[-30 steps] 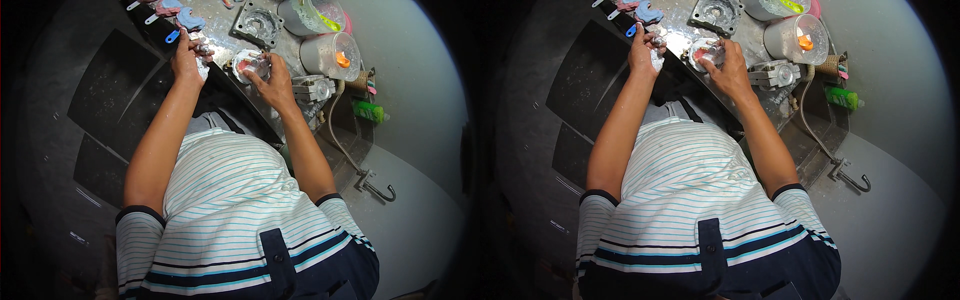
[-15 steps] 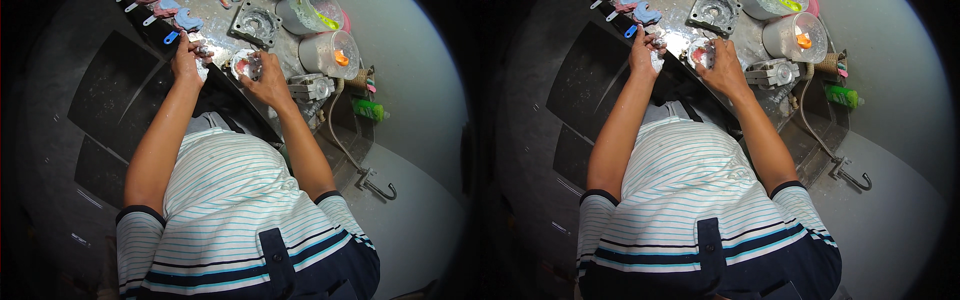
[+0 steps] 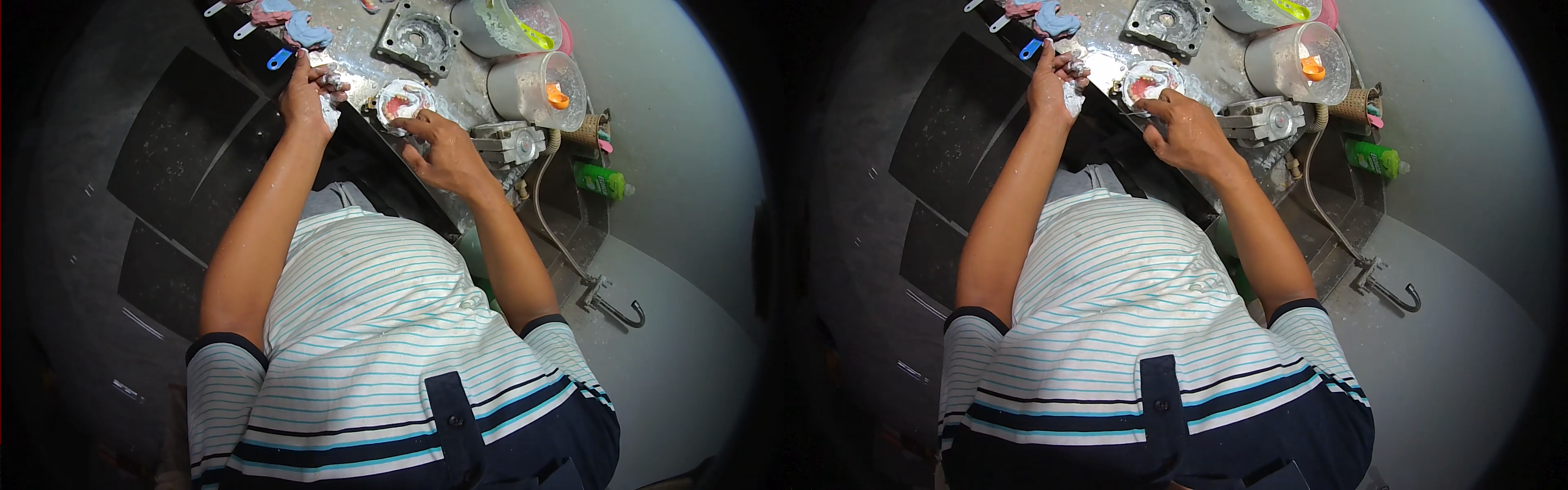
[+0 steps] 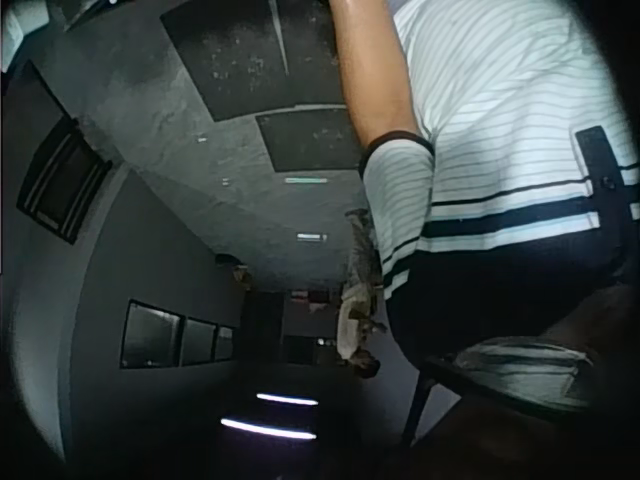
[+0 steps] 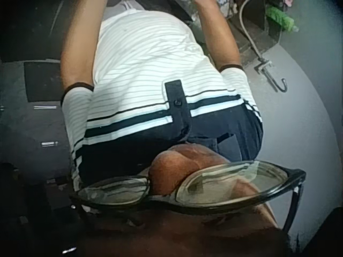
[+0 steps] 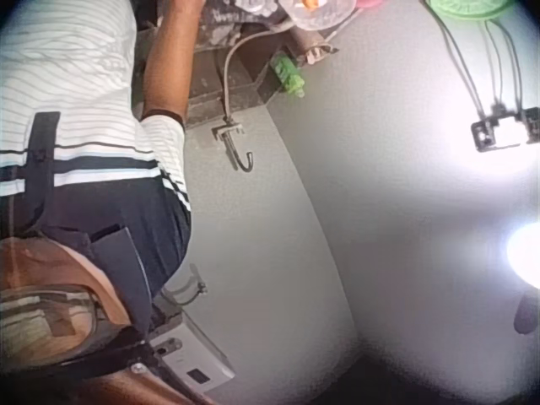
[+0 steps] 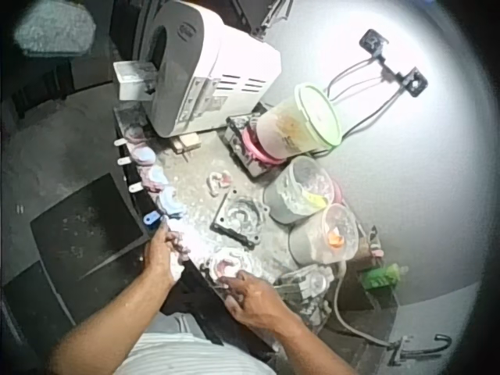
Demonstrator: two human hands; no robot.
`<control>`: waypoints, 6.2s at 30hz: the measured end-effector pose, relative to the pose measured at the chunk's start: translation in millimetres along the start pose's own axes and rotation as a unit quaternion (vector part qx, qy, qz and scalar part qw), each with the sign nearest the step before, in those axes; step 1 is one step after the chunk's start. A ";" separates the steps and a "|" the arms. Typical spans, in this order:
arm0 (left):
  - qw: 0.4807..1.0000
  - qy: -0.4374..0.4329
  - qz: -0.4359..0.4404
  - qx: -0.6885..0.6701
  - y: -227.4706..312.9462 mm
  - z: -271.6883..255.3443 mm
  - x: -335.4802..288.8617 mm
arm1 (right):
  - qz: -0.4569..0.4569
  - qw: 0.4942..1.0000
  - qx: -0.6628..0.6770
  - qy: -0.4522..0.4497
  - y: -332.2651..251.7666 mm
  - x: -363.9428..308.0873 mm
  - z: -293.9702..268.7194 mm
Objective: The person applies a white paste-like material to a dental mold using a small spatula and fingers. They repeatedly smooth and spread the material across the mold surface, occasionally wiping excess onto their hand or the workbench.
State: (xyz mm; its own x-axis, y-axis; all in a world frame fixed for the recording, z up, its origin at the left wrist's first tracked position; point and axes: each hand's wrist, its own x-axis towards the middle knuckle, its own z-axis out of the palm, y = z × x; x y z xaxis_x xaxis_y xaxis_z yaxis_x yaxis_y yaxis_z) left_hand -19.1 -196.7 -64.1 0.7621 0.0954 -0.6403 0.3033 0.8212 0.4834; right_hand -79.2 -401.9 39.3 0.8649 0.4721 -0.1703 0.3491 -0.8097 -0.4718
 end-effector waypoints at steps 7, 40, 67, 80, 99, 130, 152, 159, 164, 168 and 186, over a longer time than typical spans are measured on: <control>1.000 -0.009 0.003 -0.001 0.1 -4.4 1.6 | 0.039 0.996 -0.054 -0.055 -13.1 2.8 -7.4; 0.976 -0.031 -0.023 -0.214 9.8 35.9 -15.9 | 0.121 0.959 0.182 0.182 -6.2 -19.5 4.1; 0.977 -0.099 -0.184 0.028 59.3 42.6 -1.2 | 0.208 0.883 0.249 0.338 -20.4 -31.0 67.7; 0.914 -0.175 -0.262 0.255 109.4 54.3 45.1 | 0.348 0.757 0.141 0.535 -96.4 7.3 117.5; 0.920 -0.189 -0.228 0.255 36.6 108.1 33.1 | 0.289 0.751 0.184 0.564 -167.3 60.3 81.4; 0.918 -0.184 -0.173 0.306 49.7 99.7 49.4 | 0.370 0.787 0.234 0.435 -34.5 -8.6 75.6; 0.929 -0.123 -0.251 0.241 31.9 99.3 48.4 | 0.415 0.770 0.132 0.467 -88.6 12.3 104.6; 0.935 -0.112 -0.207 0.266 40.2 107.1 36.8 | 0.447 0.758 0.072 0.469 -108.8 28.9 120.9; 0.930 -0.134 -0.222 0.261 44.7 97.6 50.0 | 0.443 0.756 0.073 0.476 -133.9 44.0 127.4; 0.928 -0.139 -0.220 0.265 43.6 96.3 49.5 | 0.461 0.721 0.081 0.511 -135.9 48.6 127.4; 0.925 -0.146 -0.220 0.272 51.1 91.8 50.6 | 0.441 0.728 0.111 0.513 -119.4 51.9 131.2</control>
State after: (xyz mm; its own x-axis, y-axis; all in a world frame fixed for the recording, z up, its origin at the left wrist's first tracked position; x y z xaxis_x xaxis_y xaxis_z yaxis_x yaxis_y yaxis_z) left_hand 87.4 -201.6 -17.0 0.5937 -0.4025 -0.6968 0.8040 0.3323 0.4931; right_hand -123.3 -235.0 -26.7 0.5723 -0.7977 0.1903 -0.4732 -0.5108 -0.7177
